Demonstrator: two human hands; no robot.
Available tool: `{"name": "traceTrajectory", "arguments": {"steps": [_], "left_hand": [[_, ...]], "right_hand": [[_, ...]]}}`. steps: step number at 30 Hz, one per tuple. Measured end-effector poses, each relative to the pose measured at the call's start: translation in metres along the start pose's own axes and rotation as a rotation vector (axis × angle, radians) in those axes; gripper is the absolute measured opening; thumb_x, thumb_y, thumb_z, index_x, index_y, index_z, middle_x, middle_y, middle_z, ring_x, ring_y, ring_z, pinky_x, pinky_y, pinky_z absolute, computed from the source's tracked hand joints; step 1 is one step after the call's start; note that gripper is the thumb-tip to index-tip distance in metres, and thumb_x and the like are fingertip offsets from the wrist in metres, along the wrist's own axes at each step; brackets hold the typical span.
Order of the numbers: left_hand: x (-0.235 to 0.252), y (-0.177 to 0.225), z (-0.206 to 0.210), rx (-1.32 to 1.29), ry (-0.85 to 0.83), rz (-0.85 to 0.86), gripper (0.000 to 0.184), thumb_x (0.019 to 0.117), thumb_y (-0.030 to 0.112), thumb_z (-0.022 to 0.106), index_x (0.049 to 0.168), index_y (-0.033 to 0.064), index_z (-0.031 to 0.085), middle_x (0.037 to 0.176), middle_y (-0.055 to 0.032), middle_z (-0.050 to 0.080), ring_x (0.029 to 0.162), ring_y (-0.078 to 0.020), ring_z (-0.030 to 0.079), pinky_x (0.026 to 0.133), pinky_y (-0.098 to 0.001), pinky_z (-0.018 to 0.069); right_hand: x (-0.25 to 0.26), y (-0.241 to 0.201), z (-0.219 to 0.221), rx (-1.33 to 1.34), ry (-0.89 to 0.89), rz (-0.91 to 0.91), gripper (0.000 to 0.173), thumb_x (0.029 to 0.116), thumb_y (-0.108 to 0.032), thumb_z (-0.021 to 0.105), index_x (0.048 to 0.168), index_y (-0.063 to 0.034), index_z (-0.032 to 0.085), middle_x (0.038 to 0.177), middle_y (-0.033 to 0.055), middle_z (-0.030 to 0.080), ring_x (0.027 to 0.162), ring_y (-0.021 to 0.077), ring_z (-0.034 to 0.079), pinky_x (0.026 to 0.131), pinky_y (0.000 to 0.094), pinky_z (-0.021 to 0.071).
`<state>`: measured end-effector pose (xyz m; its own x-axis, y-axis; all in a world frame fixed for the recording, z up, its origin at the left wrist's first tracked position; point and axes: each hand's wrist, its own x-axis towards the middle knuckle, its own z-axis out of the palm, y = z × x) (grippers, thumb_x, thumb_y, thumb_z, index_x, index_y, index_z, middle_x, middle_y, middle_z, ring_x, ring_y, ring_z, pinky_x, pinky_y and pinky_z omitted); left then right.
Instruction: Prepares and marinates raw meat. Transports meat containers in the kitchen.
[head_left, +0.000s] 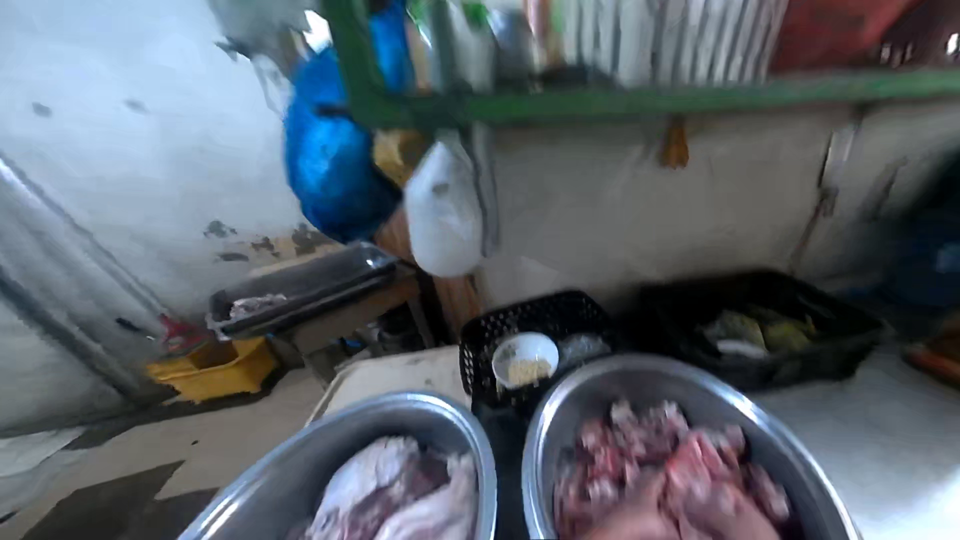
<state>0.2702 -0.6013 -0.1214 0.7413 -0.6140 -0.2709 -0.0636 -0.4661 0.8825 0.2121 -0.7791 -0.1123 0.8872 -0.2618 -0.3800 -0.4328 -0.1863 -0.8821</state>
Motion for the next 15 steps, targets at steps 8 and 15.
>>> {"name": "traceTrajectory", "arguments": {"steps": [8, 15], "left_hand": [[0.008, 0.0, -0.012, -0.176, -0.057, -0.222, 0.095, 0.0813, -0.009, 0.064, 0.163, 0.0153, 0.023, 0.164, -0.0145, 0.032, 0.146, -0.0273, 0.04, 0.113, -0.0494, 0.0423], [0.015, -0.003, -0.029, -0.584, 0.176, -0.411, 0.072, 0.0872, -0.015, 0.05, 0.155, 0.0083, 0.04, 0.148, -0.0193, 0.05, 0.125, -0.0317, 0.056, 0.094, -0.0522, 0.0523]], "right_hand": [[-0.002, -0.017, -0.001, -0.056, -0.016, 0.146, 0.057, 0.0848, -0.015, 0.083, 0.137, -0.0071, 0.061, 0.131, 0.0175, 0.064, 0.122, 0.0275, 0.062, 0.106, 0.0488, 0.0491], [-0.003, -0.004, -0.003, -0.372, -0.312, -0.242, 0.036, 0.0856, -0.013, 0.08, 0.121, -0.012, 0.074, 0.16, 0.0117, 0.042, 0.147, 0.0254, 0.041, 0.119, 0.0441, 0.0381]]}}
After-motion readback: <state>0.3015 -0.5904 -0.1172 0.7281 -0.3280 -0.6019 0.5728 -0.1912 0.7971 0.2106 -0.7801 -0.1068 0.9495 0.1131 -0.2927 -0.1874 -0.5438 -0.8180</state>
